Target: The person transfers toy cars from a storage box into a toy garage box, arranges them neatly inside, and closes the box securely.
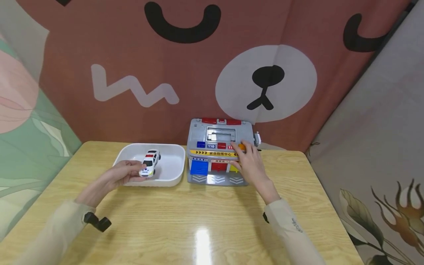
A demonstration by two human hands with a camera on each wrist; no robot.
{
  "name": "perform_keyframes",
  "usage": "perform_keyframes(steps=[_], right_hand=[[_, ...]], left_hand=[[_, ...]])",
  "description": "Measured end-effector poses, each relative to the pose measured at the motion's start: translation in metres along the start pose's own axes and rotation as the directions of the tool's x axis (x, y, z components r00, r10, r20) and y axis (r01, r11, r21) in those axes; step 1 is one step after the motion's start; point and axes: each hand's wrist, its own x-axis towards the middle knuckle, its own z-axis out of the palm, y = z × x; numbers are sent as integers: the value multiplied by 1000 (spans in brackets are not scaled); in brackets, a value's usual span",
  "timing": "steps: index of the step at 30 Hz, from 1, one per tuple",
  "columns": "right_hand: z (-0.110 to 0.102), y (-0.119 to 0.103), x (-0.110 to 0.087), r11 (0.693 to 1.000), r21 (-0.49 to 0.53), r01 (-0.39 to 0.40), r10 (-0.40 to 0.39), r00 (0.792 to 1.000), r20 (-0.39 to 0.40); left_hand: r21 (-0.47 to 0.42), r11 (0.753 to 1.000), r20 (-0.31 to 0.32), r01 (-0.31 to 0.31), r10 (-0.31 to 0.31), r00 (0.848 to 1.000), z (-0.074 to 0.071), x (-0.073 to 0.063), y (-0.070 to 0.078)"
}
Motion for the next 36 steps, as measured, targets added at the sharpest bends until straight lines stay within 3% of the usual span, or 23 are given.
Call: perform_keyframes(steps=[13,19,26,36], right_hand=[[0,1,0,999,36,-16,15,1000,8],[-1,1,-1,999,35,-12,12,1000,-7],[0,0,-1,999,36,-6,6,1000,-16],[0,0,-1,999,46,-19,19,1000,3]], left_hand=[[-25,998,46,-61,62,997,28,-30,-36],[0,998,47,-68,68,997,37,-32,-47],[32,988,94,-150,147,985,49,-33,-60],[5,986,127,-164,162,979,69,-26,-67]])
